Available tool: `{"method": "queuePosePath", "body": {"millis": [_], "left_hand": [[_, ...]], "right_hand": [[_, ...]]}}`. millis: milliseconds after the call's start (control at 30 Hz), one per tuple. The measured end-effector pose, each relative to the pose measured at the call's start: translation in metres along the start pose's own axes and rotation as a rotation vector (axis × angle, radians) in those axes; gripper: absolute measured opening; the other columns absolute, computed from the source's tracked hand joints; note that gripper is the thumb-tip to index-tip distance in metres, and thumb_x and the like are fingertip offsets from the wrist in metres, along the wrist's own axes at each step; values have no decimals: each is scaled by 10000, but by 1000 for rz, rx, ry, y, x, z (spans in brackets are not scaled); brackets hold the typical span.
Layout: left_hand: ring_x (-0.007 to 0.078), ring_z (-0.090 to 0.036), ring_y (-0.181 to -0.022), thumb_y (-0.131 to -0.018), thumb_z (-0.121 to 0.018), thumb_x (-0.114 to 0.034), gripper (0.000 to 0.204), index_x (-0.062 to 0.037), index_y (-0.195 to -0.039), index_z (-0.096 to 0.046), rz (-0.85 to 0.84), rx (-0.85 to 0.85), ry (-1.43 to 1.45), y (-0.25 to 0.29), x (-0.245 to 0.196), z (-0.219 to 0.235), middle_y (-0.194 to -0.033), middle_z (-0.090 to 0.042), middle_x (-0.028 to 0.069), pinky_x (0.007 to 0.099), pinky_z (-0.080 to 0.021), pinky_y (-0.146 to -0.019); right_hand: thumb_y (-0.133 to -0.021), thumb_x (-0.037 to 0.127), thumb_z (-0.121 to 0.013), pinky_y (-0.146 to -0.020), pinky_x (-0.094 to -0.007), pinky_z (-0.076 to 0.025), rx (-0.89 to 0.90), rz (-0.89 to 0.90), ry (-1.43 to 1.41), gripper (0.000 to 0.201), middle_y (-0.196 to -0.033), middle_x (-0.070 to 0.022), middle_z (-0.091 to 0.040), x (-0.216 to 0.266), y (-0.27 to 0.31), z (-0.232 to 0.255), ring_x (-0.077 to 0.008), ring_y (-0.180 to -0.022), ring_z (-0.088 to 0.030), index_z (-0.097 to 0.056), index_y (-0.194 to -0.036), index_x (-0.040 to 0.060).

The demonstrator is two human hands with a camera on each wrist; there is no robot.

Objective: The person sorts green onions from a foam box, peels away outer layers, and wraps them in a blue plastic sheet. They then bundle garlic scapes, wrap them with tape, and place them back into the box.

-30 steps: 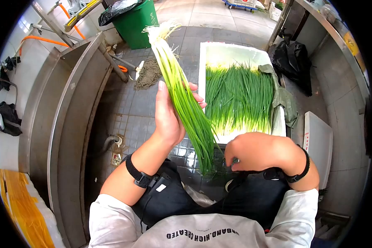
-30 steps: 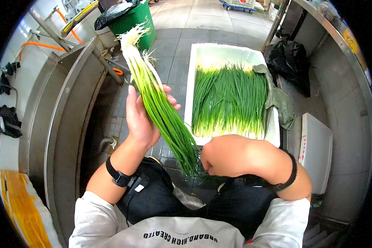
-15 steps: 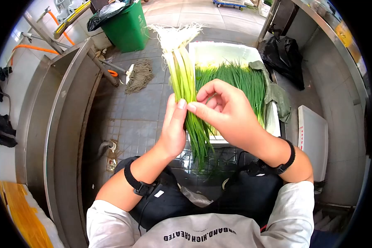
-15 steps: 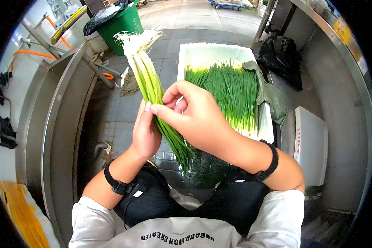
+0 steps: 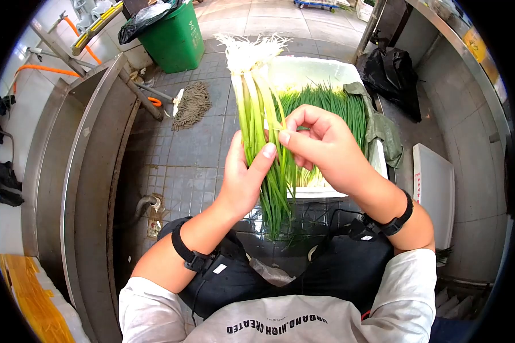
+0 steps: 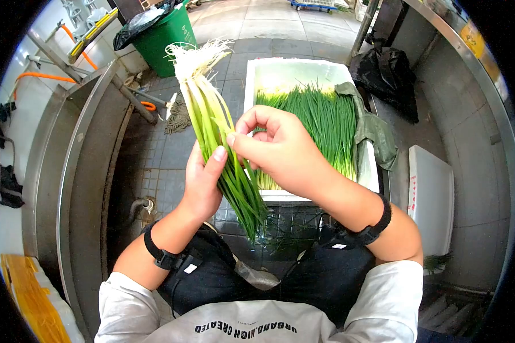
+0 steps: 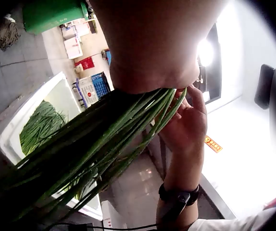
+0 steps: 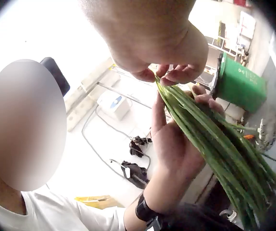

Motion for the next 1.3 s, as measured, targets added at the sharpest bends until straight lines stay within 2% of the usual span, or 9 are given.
{"method": "queuePosePath", "body": {"millis": [267,467,533,700,800,833,933,1067,1300], "left_hand": [[148,-597,-843,-932,-601,-317,409,-39,-1205,-478,61,-25,72,-2,2,2,-1006,-578,53,315,-529,-763],[134,-579,-794,-891,-664,-227,351,-43,-1143,-503,49,-31,61,-1,-1,-1,-949,-564,34,290,-512,-707],[132,-574,-782,-871,-684,-178,344,-43,-1135,-509,56,-97,54,0,1,0,-963,-555,34,283,-506,-699],[139,-575,-885,-953,-511,-310,381,-28,-1208,-501,119,-45,190,0,7,2,-1027,-562,57,307,-506,-758],[148,-585,-918,-966,-481,-323,410,-24,-1247,-488,179,-14,236,-2,11,2,-1079,-584,78,303,-506,-787],[89,-570,-811,-989,-514,-221,288,-20,-1192,-481,198,-56,264,-1,8,0,-990,-586,36,244,-490,-722],[79,-562,-767,-982,-539,-207,266,-19,-1162,-488,154,-147,185,-4,6,-3,-950,-590,29,241,-488,-686],[72,-558,-762,-941,-622,-175,286,-14,-1142,-495,151,-107,113,-5,9,1,-941,-592,24,233,-485,-673],[71,-541,-717,-926,-643,-188,232,-43,-1066,-527,132,-135,-56,-4,12,2,-861,-566,-5,228,-459,-647]], "right_hand": [[-890,115,-665,-458,-177,-357,7,-3,-3,124,-686,34,-536,6,-1,6,-27,-513,-465,-553,-871,64],[-950,215,-609,-459,-177,-377,91,-40,-210,180,-696,22,-584,6,-3,9,-18,-513,-479,-610,-931,36],[-960,236,-586,-463,-179,-381,120,-165,-124,216,-696,24,-584,5,-1,8,-23,-508,-478,-635,-965,26],[-956,213,-580,-468,-177,-379,141,-201,-195,198,-700,34,-575,5,0,8,-21,-508,-470,-654,-954,30],[-941,195,-606,-469,-175,-365,85,-152,-177,165,-703,41,-560,3,-3,14,-17,-519,-466,-646,-956,35],[-931,182,-622,-472,-174,-359,66,-143,-183,143,-704,44,-551,7,-1,13,-18,-526,-466,-640,-949,41],[-909,159,-654,-480,-171,-350,25,-103,-178,113,-705,49,-541,12,-2,15,-21,-534,-460,-626,-935,52],[-890,153,-687,-490,-169,-344,-24,-13,-214,118,-706,49,-540,20,-3,22,-26,-531,-439,-614,-907,62],[-878,156,-699,-501,-170,-327,-167,127,-172,135,-703,44,-541,42,1,34,-25,-550,-425,-613,-912,58]]}}
Point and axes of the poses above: each hand's wrist, its own y-axis away from the middle knuckle, its own z-axis out of the back of the hand, x = y × z, the point moved 5 cm from there along -y, towards the middle knuckle
